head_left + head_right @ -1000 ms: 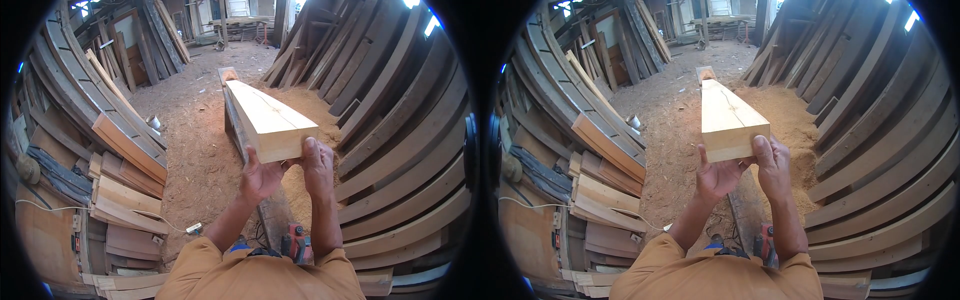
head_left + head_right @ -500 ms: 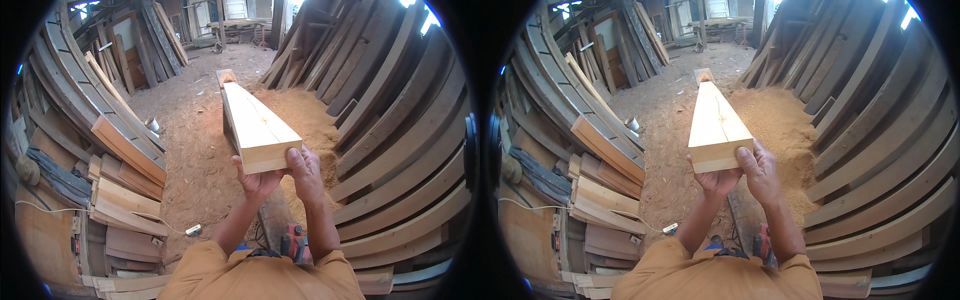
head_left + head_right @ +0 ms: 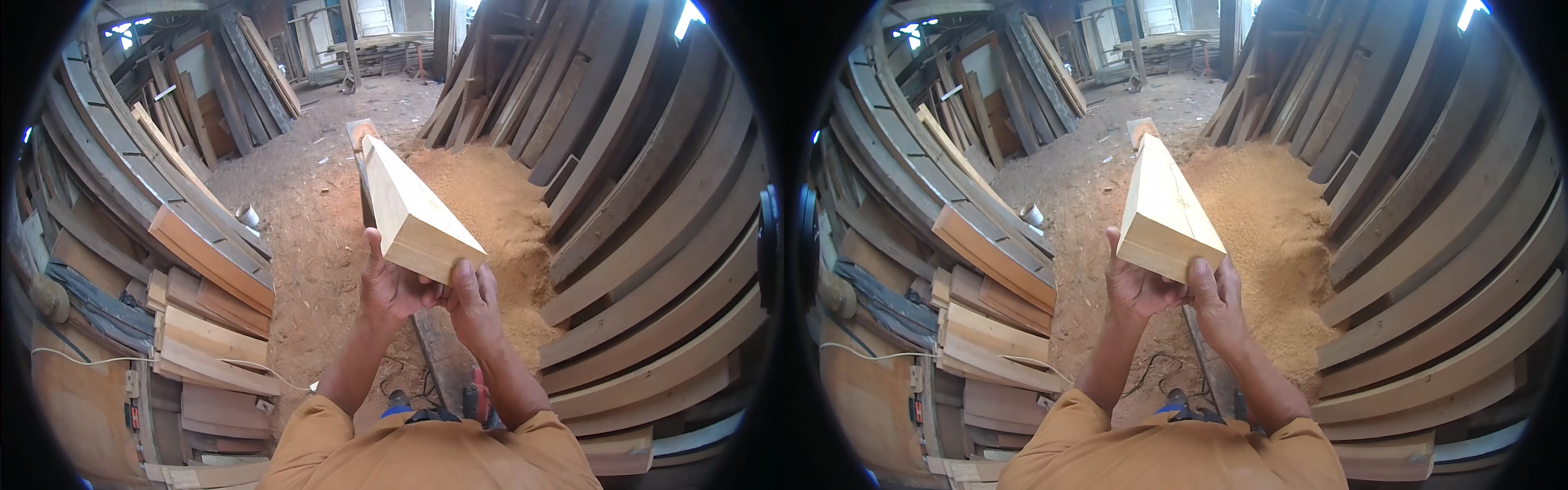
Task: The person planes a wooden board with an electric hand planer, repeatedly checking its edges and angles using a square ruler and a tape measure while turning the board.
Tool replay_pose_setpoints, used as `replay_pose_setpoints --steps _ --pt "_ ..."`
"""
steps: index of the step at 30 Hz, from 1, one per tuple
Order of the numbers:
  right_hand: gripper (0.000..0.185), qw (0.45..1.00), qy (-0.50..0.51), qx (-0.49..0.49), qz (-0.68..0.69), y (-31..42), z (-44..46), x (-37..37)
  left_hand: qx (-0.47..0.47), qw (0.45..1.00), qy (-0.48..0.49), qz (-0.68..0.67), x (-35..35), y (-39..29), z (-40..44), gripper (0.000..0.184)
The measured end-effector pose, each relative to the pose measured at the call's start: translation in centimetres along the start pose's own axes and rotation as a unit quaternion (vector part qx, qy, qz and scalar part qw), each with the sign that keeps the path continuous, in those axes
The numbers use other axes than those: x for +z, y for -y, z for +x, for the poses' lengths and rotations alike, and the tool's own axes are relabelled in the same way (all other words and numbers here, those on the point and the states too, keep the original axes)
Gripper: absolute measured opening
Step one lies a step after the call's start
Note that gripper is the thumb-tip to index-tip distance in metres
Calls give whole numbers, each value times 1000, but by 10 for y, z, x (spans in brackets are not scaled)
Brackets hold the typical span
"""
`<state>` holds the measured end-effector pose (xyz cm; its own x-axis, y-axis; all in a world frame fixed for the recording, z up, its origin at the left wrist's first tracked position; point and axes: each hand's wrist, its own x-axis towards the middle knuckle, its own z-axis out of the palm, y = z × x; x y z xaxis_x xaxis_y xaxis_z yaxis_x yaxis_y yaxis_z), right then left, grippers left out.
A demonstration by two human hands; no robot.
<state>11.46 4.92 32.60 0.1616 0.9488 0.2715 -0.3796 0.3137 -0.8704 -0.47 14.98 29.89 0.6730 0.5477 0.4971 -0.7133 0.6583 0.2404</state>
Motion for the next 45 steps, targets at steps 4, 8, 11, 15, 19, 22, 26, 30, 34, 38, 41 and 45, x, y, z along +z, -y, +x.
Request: replay_pose_setpoints --steps 4,8,11,15,19,22,26,30,34,38,41,45 --pt "53 1000 1 -1 -4 2 0 -4 -7 1000 29 4 -7 3 4 87" --pt "55 1000 -3 -1 -19 7 0 -6 6 1000 1 -8 3 9 5 87" --pt "56 999 -3 -3 -33 8 0 -7 7 1000 19 3 -1 9 5 87" --pt "55 999 14 10 -46 18 0 -8 4 998 55 17 -5 9 7 87" --pt "55 997 57 37 22 17 -8 -37 18 1000 21 14 8 12 7 83" --pt "54 995 5 95 -13 -6 -35 -93 91 992 -85 2 -3 18 -5 80" --pt "42 915 -181 227 -279 -75 -110 -187 101 994 -29 -37 -20 17 -13 79" --pt "48 672 -161 405 -598 -147 -249 -290 115 993 -29 -2 -21 21 -13 81" --pt "53 588 -116 526 -604 -188 -381 -327 127 990 -59 23 -19 24 -12 82" --pt "52 564 -105 575 -583 -212 -439 -309 118 992 -44 12 -27 26 -10 82" --pt "51 566 -140 586 -562 -225 -445 -301 118 992 -46 23 -14 29 -4 81" --pt "50 573 -185 585 -544 -228 -445 -295 115 992 -36 30 -18 26 -2 80"
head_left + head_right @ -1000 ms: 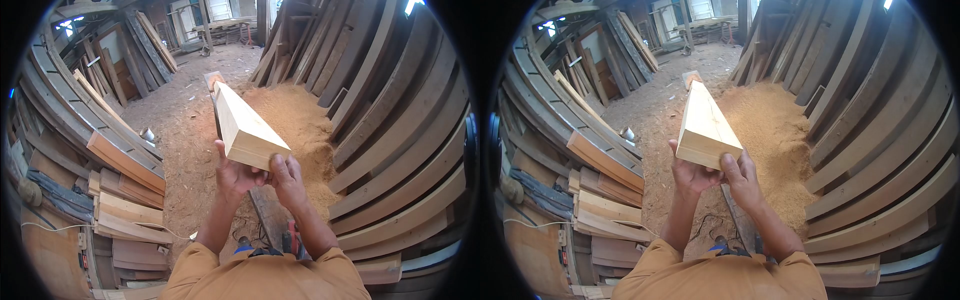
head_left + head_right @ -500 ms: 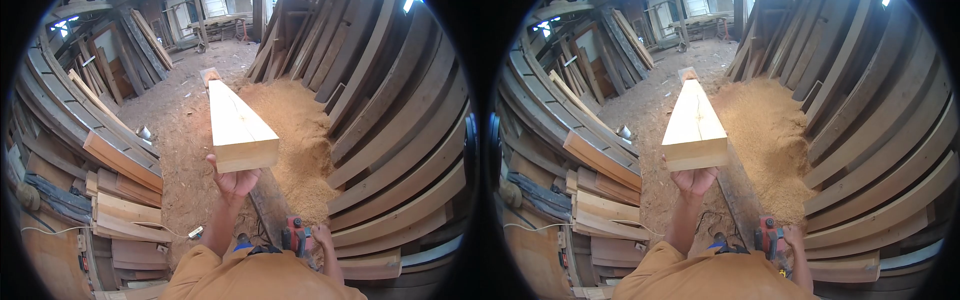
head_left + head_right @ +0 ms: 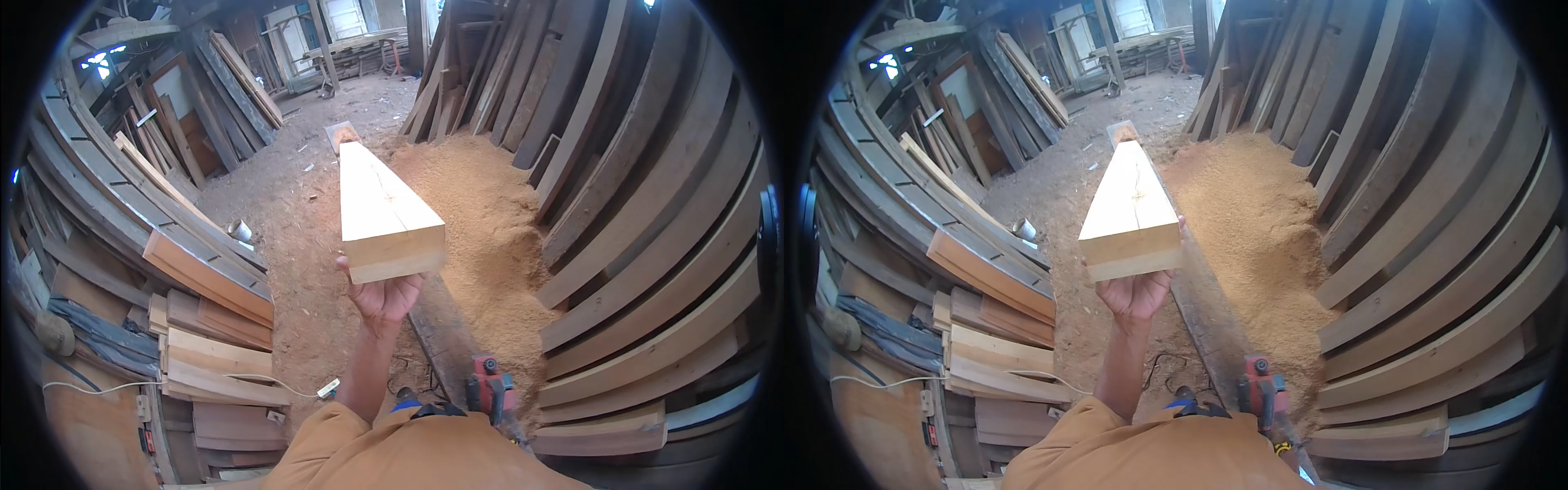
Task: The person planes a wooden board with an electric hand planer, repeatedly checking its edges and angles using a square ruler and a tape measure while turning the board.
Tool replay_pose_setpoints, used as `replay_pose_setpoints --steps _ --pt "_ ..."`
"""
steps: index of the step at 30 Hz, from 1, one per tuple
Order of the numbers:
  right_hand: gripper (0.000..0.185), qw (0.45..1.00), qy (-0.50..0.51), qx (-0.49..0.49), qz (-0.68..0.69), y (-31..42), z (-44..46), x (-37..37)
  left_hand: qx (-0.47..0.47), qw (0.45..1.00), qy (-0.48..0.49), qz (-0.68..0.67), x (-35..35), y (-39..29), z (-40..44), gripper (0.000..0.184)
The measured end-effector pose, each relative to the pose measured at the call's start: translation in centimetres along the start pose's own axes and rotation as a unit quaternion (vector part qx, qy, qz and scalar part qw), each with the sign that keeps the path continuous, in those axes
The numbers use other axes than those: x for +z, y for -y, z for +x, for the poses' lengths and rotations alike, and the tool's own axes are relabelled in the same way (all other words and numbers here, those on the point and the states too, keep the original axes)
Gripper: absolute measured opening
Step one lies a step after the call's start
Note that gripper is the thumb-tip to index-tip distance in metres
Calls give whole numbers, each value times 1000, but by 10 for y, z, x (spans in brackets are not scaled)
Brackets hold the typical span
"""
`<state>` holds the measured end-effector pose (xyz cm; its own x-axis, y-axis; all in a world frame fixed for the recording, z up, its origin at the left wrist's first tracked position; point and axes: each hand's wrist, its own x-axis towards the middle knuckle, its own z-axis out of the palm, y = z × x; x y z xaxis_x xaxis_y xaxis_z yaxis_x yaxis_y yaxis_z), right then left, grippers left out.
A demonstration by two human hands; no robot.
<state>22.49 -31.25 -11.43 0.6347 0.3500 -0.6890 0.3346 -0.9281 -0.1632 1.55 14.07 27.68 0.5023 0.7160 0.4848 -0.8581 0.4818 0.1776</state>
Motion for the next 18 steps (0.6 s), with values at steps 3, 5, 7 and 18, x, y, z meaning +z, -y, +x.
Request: replay_pose_setpoints --steps 3,5,7,18 --pt "49 1000 -11 16 24 -1 -1 1 8 1000 -17 3 -2 1 0 81" --pt "49 999 -18 27 36 -2 -3 0 10 1000 -25 3 0 2 1 81" --pt "49 998 -23 35 46 -5 -3 1 9 1000 -25 3 1 1 -2 81" --pt "48 980 -64 99 160 -18 -8 -11 17 998 -58 5 -13 -5 -25 75"
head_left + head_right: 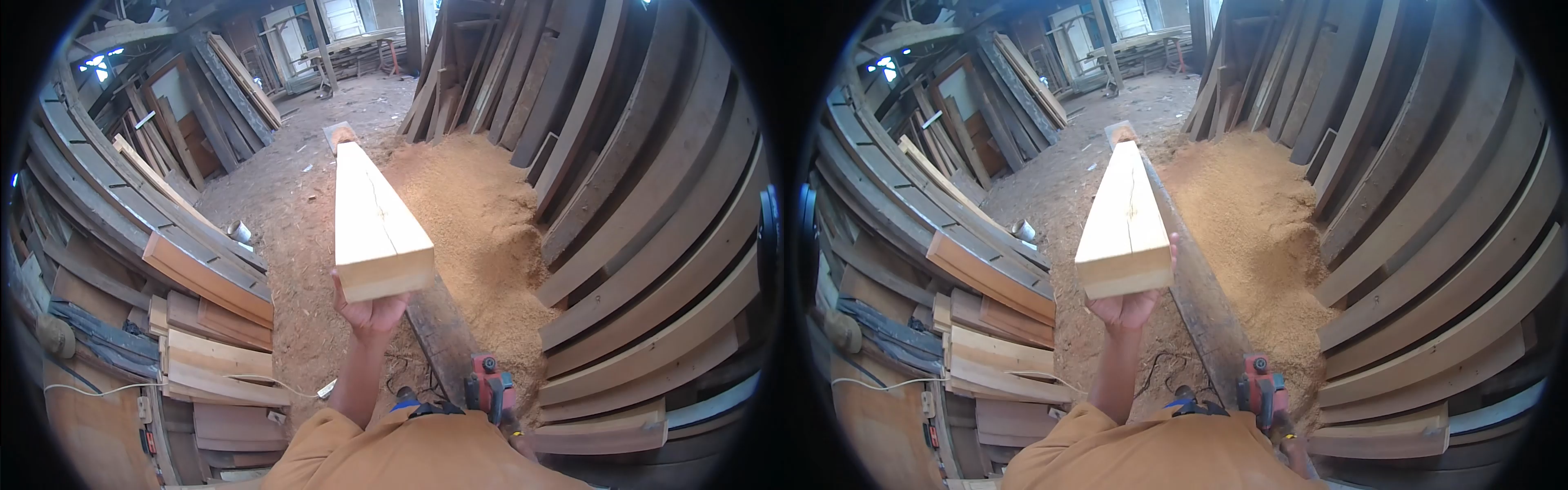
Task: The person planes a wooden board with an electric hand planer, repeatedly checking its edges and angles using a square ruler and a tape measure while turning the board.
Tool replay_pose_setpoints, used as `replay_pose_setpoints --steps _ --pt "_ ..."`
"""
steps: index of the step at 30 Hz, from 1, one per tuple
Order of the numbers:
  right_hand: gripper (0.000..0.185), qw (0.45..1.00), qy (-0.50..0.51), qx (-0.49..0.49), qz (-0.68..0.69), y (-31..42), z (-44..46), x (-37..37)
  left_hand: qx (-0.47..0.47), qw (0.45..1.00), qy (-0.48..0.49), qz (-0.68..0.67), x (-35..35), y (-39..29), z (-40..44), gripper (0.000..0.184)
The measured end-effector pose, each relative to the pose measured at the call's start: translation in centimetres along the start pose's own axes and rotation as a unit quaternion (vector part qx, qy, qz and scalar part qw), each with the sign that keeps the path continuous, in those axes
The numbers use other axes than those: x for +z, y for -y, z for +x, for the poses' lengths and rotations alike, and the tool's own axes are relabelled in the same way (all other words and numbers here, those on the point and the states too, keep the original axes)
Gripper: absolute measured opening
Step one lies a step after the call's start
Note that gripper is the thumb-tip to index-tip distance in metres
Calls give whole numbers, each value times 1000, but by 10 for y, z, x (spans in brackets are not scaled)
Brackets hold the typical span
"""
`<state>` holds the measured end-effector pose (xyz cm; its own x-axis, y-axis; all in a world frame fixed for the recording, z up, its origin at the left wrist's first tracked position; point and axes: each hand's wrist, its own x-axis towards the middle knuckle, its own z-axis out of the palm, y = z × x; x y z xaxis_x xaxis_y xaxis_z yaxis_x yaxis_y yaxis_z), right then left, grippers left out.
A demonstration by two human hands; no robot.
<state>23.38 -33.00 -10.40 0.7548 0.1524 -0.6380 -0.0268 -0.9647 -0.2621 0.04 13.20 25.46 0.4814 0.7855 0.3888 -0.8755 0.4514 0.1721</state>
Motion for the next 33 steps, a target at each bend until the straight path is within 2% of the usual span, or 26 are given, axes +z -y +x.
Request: replay_pose_setpoints --steps 4,7,9,10,12,13,16,19,22,25,28,31,33 --pt "48 990 -8 1 139 11 11 -21 -70 987 -117 91 -16 2 -44 92" --pt "49 938 66 -161 300 -39 115 -4 -89 980 -172 47 -19 20 -90 95" --pt "40 845 181 -119 489 -3 91 -24 -95 971 -218 4 -39 18 -118 94" --pt "36 780 236 -95 572 35 59 -46 -109 975 -187 -45 -49 16 -133 95" --pt "35 752 288 -79 588 110 -4 -78 -138 973 -121 -139 -65 6 -151 98" --pt "34 737 313 -71 595 138 -21 -86 -141 969 -133 -151 -65 -3 -152 100" --pt "35 753 351 -102 547 194 -6 -69 -136 967 -150 -156 -56 -21 -161 107" --pt "39 796 330 -187 472 266 -28 -54 -138 967 -170 -132 -63 -32 -164 110" --pt "44 770 369 -246 459 316 -29 -30 -146 966 -195 -89 -61 -42 -162 110" --pt "50 767 387 -273 434 373 -92 -46 -180 953 -242 -15 -59 -52 -165 110" --pt "57 785 373 -320 378 415 -129 -55 -206 955 -214 -23 -82 -59 -176 109" --pt "65 808 332 -415 255 443 -159 -63 -181 912 -344 135 -98 -69 -180 104" --pt "68 803 320 -466 189 455 -174 -61 -179 900 -365 160 -93 -80 -165 91"
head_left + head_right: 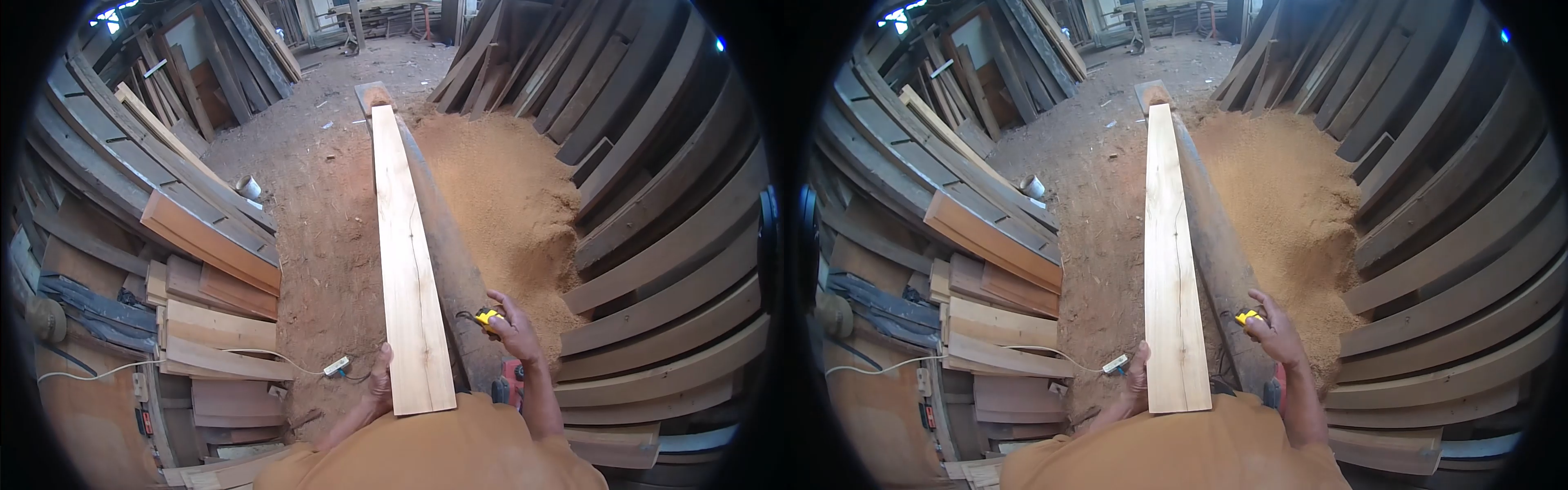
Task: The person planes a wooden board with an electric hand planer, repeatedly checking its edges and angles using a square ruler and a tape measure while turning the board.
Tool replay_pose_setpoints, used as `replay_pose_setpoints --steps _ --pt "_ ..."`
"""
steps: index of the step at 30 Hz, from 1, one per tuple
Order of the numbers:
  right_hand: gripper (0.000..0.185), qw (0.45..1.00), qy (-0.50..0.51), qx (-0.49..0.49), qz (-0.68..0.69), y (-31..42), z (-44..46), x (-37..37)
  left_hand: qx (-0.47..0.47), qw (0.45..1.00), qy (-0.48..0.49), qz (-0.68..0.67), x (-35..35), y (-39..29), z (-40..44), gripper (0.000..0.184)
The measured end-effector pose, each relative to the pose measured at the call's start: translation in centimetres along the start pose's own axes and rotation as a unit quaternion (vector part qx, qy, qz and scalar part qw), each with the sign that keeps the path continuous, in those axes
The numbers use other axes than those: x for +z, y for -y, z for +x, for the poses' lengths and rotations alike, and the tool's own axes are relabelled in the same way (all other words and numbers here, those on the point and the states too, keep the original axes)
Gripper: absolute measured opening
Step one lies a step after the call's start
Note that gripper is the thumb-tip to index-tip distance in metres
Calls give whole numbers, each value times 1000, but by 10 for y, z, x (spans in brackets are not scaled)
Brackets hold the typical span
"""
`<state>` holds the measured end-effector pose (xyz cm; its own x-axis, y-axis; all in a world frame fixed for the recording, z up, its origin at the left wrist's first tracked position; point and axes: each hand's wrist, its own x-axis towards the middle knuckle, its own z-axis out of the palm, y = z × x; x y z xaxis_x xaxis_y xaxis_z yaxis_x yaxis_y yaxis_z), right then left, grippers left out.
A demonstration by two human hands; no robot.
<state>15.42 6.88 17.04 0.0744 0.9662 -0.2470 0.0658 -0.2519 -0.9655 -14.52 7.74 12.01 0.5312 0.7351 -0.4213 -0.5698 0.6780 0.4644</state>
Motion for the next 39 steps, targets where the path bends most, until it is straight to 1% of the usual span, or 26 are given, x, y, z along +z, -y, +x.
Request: replay_pose_setpoints --steps 1,2,3,4,5,6,7,8,9,10,11,12,13,14,16,17,20,21,24,27,28,34,35,39 --pt "69 999 15 -16 -38 9 4 5 4 1000 -11 11 5 -9 4 84" --pt "71 995 22 -38 -89 20 6 12 68 989 -63 116 -13 -13 20 78" --pt "72 988 28 -60 -139 33 7 20 130 960 -115 219 -44 -16 46 73" --pt "73 978 36 -80 -190 46 6 28 190 914 -164 317 -62 -20 59 67" --pt "76 960 60 -115 -249 61 8 33 262 842 -189 433 -52 -35 57 61" --pt "78 949 66 -134 -276 64 13 41 328 748 -208 538 -24 -60 55 55" --pt "80 938 72 -152 -303 66 17 49 385 637 -222 630 0 -79 52 48" --pt "81 925 79 -169 -330 69 20 58 354 661 -167 640 15 -89 49 45" --pt "85 917 102 -152 -355 80 21 66 320 682 -112 647 27 -98 46 41" --pt "86 912 110 -169 -357 84 24 72 285 701 -58 652 36 -104 44 38" --pt "87 908 119 -187 -356 87 26 78 259 726 -12 637 44 -101 45 30" --pt "87 904 128 -203 -355 87 28 82 172 755 20 632 47 -100 45 31" --pt "90 900 125 -230 -347 81 32 85 144 818 40 556 42 -95 49 27" --pt "90 900 133 -233 -344 79 32 86 114 872 57 472 34 -90 53 24" --pt "91 898 148 -240 -338 79 35 88 132 889 100 427 22 -88 52 17" --pt "87 905 170 -205 -332 84 32 88 142 896 121 403 15 -89 51 14" --pt "80 902 175 -203 -338 87 30 73 157 908 81 380 3 -102 39 8" --pt "68 906 146 -220 -330 81 32 63 148 926 34 345 -6 -104 37 12" --pt "54 887 107 -168 -416 71 24 23 148 938 -61 306 -40 -104 44 15" --pt "46 878 87 -132 -452 62 17 -1 97 951 -65 287 -52 -86 54 16" --pt "46 879 85 -126 -453 62 16 -2 78 954 -66 283 -53 -81 55 16" --pt "47 879 62 -108 -459 56 16 -6 56 974 -44 213 -64 -77 64 21" --pt "47 881 61 -108 -457 56 18 -6 54 972 -27 227 -66 -79 63 22" --pt "47 889 66 -104 -440 47 19 -9 46 968 -26 247 -64 -83 62 18"
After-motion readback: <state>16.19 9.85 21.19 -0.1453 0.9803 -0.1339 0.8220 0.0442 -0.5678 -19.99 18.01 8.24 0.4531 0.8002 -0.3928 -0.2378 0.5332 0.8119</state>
